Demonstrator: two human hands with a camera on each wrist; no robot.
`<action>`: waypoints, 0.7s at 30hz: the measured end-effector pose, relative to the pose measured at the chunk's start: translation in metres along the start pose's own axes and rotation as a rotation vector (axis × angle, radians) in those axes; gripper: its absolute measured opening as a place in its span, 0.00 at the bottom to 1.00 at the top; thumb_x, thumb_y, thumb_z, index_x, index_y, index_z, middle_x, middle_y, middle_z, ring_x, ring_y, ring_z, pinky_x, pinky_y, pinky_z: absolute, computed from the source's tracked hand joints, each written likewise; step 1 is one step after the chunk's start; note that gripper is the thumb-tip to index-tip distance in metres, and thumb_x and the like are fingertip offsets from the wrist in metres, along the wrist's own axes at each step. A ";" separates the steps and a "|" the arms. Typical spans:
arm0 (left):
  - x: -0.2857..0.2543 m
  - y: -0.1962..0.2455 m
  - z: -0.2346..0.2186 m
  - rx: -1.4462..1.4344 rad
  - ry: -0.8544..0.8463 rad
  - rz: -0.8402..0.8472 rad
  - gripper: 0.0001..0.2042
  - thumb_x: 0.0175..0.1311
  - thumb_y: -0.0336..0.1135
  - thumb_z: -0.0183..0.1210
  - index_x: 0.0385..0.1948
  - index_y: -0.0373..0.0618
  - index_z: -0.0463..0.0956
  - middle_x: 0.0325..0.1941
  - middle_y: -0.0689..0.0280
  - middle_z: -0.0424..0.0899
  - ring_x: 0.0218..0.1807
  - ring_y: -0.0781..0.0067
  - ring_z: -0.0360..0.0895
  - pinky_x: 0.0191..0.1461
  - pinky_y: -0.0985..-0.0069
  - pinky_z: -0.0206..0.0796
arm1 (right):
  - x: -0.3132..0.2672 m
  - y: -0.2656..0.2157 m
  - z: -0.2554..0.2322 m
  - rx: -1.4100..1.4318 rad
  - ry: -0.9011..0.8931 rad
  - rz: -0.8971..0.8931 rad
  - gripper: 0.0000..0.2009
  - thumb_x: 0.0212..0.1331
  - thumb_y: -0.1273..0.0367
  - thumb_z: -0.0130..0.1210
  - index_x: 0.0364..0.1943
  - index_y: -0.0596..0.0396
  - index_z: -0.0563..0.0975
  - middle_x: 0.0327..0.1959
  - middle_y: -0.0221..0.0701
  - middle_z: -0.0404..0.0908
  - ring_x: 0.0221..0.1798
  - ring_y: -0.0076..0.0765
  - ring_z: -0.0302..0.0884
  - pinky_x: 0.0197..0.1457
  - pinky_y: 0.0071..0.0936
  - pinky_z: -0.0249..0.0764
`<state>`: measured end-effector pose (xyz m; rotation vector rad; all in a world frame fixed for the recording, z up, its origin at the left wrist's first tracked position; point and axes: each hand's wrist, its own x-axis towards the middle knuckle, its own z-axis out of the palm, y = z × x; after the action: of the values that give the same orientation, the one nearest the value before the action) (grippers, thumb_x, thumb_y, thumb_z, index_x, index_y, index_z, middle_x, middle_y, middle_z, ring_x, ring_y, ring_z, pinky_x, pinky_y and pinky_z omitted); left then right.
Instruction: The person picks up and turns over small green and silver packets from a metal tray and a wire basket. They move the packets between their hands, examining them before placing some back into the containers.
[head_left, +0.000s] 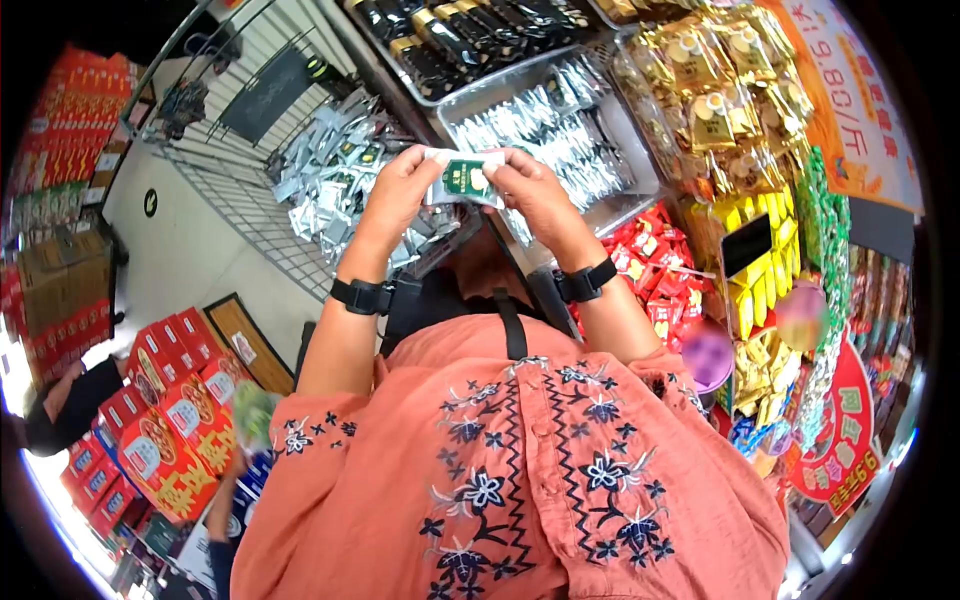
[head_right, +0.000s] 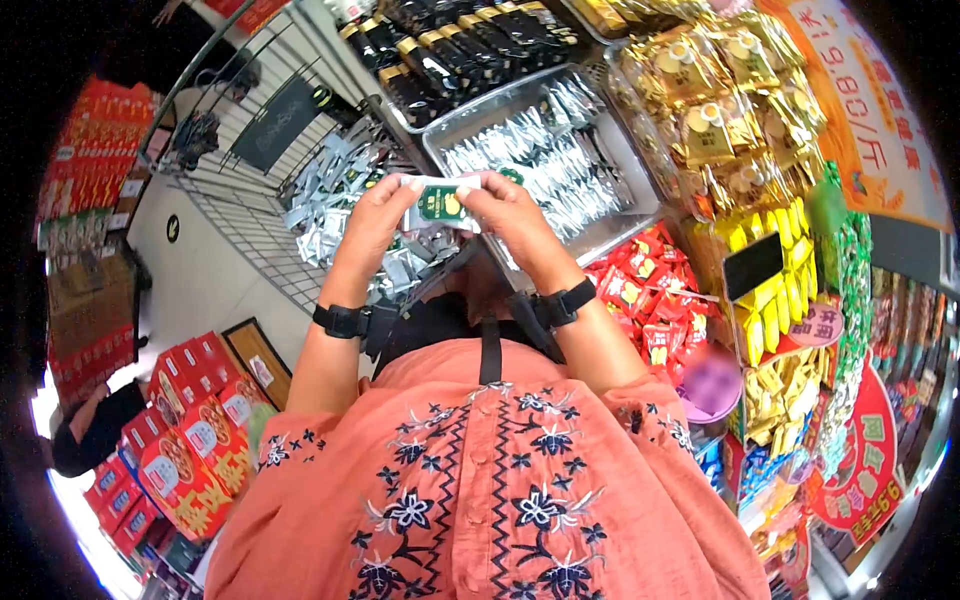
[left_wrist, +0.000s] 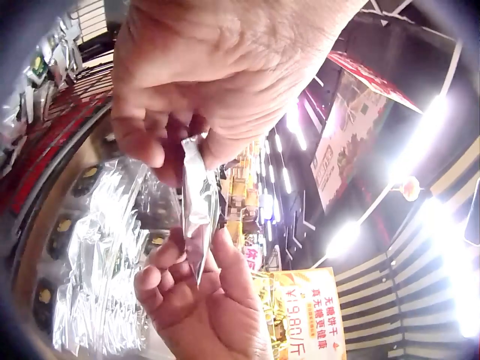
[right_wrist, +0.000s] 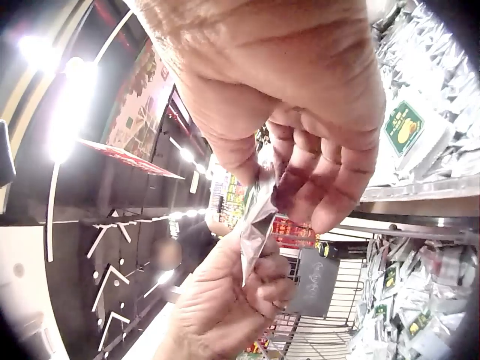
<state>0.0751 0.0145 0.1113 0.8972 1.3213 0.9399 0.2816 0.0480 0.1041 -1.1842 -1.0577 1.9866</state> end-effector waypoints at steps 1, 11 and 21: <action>0.008 -0.003 -0.002 0.029 -0.060 -0.002 0.13 0.69 0.43 0.56 0.38 0.42 0.79 0.27 0.76 0.75 0.27 0.87 0.69 0.27 0.85 0.62 | -0.003 -0.001 -0.004 -0.072 -0.020 0.014 0.13 0.63 0.63 0.58 0.47 0.55 0.76 0.36 0.23 0.79 0.34 0.18 0.75 0.37 0.19 0.76; 0.056 0.024 0.018 0.201 -0.274 -0.065 0.20 0.67 0.45 0.58 0.51 0.38 0.72 0.38 0.67 0.80 0.36 0.81 0.77 0.33 0.85 0.66 | -0.012 0.021 -0.032 0.227 0.209 0.075 0.09 0.63 0.68 0.59 0.42 0.56 0.76 0.34 0.26 0.77 0.29 0.25 0.78 0.37 0.23 0.81; 0.110 -0.025 0.073 0.963 -0.161 0.414 0.21 0.62 0.38 0.58 0.53 0.35 0.71 0.40 0.44 0.83 0.44 0.43 0.81 0.48 0.57 0.71 | 0.012 0.049 -0.069 0.045 0.422 0.113 0.10 0.63 0.67 0.58 0.39 0.57 0.73 0.34 0.32 0.79 0.32 0.31 0.83 0.32 0.26 0.82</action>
<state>0.1520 0.1069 0.0506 1.9964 1.4712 0.4689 0.3342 0.0552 0.0367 -1.5791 -0.7413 1.7208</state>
